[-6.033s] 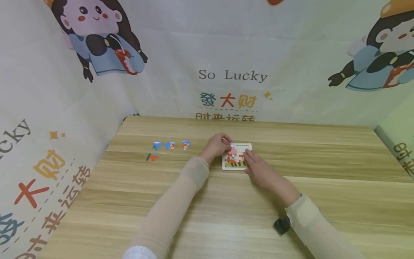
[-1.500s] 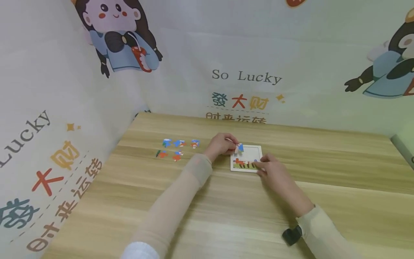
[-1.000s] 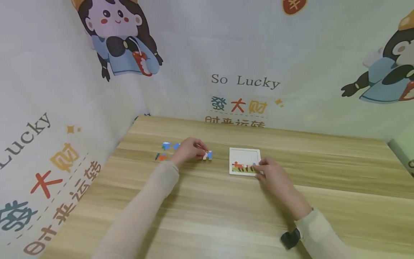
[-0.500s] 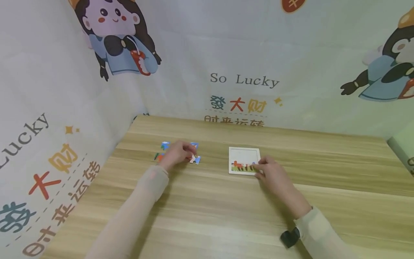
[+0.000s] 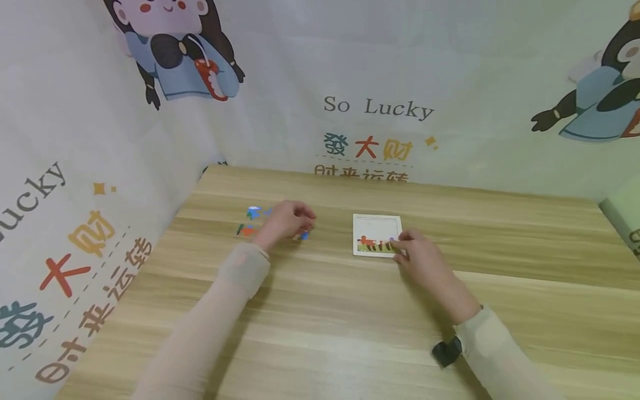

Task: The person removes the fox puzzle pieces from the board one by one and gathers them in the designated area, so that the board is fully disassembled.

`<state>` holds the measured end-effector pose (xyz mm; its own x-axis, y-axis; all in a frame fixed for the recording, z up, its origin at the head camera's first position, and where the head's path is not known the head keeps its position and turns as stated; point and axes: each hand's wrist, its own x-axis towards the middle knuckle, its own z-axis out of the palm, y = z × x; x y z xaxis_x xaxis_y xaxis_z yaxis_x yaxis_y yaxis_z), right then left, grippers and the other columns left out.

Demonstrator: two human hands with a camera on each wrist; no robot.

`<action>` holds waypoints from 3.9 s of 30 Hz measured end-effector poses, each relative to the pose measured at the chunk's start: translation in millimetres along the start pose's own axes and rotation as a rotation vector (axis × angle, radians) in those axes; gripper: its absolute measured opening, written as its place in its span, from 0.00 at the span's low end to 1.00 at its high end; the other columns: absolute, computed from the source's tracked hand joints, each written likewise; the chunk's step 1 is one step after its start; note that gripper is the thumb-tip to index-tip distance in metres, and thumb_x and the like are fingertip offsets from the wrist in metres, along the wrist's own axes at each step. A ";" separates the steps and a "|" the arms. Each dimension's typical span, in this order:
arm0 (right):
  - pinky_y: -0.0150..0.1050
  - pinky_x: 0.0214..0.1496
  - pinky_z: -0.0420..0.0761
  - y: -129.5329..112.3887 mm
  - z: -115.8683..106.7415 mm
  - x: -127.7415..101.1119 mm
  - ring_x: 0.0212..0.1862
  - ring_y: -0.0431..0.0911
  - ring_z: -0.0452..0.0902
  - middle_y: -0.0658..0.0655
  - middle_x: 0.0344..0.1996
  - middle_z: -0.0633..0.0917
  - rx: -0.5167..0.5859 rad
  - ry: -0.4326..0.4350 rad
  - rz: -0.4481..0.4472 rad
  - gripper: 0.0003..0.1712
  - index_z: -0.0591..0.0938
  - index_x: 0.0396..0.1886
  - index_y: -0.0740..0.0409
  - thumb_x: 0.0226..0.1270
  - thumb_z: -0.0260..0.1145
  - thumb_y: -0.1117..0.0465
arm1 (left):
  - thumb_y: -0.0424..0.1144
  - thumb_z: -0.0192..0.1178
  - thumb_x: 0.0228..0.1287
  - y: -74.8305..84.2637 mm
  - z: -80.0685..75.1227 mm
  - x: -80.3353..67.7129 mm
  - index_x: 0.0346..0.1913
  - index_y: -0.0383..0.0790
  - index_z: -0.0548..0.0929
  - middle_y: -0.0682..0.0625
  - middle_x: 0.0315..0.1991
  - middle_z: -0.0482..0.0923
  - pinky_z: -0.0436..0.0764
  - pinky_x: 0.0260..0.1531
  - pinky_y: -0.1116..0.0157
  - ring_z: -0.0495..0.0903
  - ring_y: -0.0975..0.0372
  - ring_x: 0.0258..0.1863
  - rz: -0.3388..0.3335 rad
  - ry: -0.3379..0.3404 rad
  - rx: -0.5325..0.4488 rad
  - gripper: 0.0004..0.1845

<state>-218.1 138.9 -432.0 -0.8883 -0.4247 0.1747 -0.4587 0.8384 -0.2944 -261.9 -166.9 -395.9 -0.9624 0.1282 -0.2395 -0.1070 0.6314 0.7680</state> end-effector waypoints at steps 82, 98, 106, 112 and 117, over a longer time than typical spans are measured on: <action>0.49 0.49 0.84 -11.8 5.9 3.5 0.47 0.57 0.82 0.64 0.45 0.82 -0.002 0.022 -0.113 0.24 0.85 0.53 0.66 0.57 0.62 0.81 | 0.27 0.59 0.67 -34.6 -27.9 -36.7 0.54 0.28 0.80 0.42 0.45 0.79 0.86 0.40 0.66 0.79 0.61 0.39 0.077 0.028 -0.152 0.14; 0.49 0.51 0.84 -11.9 2.2 5.8 0.48 0.58 0.82 0.65 0.45 0.83 -0.013 0.037 -0.142 0.23 0.85 0.53 0.65 0.57 0.63 0.80 | 0.27 0.59 0.69 -108.8 -89.1 -74.6 0.57 0.21 0.76 0.49 0.40 0.80 0.84 0.34 0.72 0.78 0.68 0.34 -0.043 0.007 -0.117 0.17; 0.49 0.50 0.84 -14.7 2.0 2.8 0.48 0.57 0.82 0.64 0.46 0.83 -0.003 0.017 -0.112 0.23 0.85 0.53 0.64 0.58 0.63 0.80 | 0.26 0.61 0.66 -112.7 -86.2 -76.5 0.53 0.23 0.79 0.41 0.42 0.82 0.86 0.36 0.68 0.80 0.64 0.35 -0.094 0.058 -0.013 0.14; 0.48 0.49 0.84 -14.8 1.7 2.6 0.47 0.56 0.82 0.63 0.45 0.83 -0.009 0.018 -0.109 0.23 0.85 0.53 0.64 0.58 0.62 0.80 | 0.28 0.62 0.64 -106.0 -82.0 -77.6 0.48 0.29 0.79 0.44 0.37 0.78 0.82 0.37 0.65 0.79 0.59 0.35 -0.125 0.121 0.157 0.11; 0.49 0.50 0.84 -14.9 1.4 0.2 0.47 0.57 0.82 0.64 0.45 0.83 0.005 0.009 -0.107 0.22 0.85 0.53 0.65 0.58 0.64 0.79 | 0.28 0.61 0.65 -105.3 -78.4 -79.6 0.44 0.29 0.78 0.43 0.36 0.79 0.84 0.34 0.67 0.81 0.61 0.30 -0.147 0.127 0.138 0.07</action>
<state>-211.4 125.8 -428.8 -0.8342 -0.5083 0.2139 -0.5509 0.7868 -0.2785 -193.6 -303.6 -411.1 -0.9635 -0.0645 -0.2599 -0.2219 0.7356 0.6400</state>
